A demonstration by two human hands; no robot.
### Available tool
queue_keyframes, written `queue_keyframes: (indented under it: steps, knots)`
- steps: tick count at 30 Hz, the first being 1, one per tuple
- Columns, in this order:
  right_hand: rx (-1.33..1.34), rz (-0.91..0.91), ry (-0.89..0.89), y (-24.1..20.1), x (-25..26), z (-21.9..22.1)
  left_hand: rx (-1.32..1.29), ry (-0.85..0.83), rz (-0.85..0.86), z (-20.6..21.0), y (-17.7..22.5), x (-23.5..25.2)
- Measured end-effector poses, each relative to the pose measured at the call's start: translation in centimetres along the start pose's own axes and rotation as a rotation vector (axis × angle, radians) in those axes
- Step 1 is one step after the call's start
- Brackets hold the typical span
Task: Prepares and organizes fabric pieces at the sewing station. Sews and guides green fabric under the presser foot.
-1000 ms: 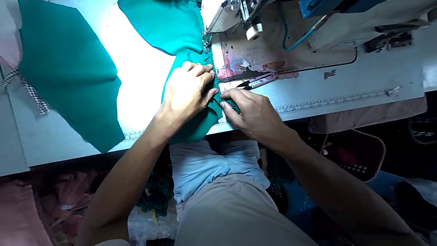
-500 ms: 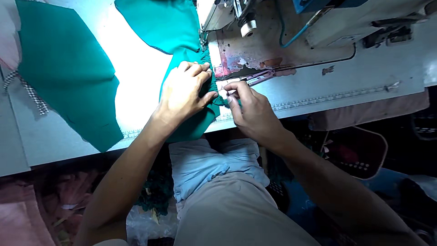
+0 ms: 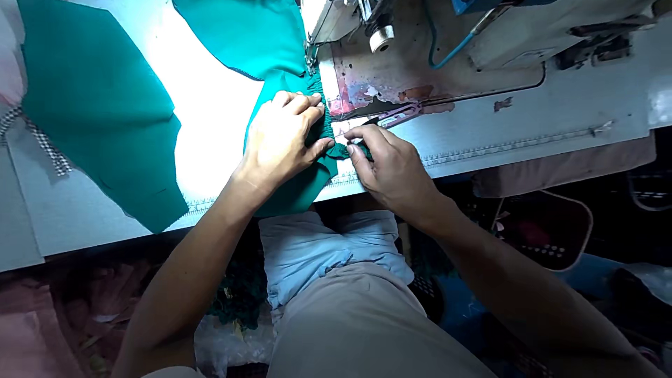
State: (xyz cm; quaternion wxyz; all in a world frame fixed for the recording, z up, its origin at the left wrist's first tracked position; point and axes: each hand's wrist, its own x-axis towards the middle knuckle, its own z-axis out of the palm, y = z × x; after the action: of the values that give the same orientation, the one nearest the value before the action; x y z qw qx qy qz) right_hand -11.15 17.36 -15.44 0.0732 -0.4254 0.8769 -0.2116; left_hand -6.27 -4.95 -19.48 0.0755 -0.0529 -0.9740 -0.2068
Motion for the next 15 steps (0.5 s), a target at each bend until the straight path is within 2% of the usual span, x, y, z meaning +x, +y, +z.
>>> queue_keyframes:
  steps: [7, 11, 15]
  knots:
    - [0.048, 0.010, -0.029, -1.0, 0.0, 0.7, 0.005, -0.022, -0.023, -0.4, 0.0, 0.2]
    - [-0.114, -0.008, -0.061, -0.7, 0.0, 0.3, -0.006, 0.013, -0.039, 0.4, 0.7, 0.6]
    - [-0.001, -0.234, -0.056, -3.6, 2.5, -1.9, 0.037, 0.072, -0.107, 0.2, 1.8, 0.2]
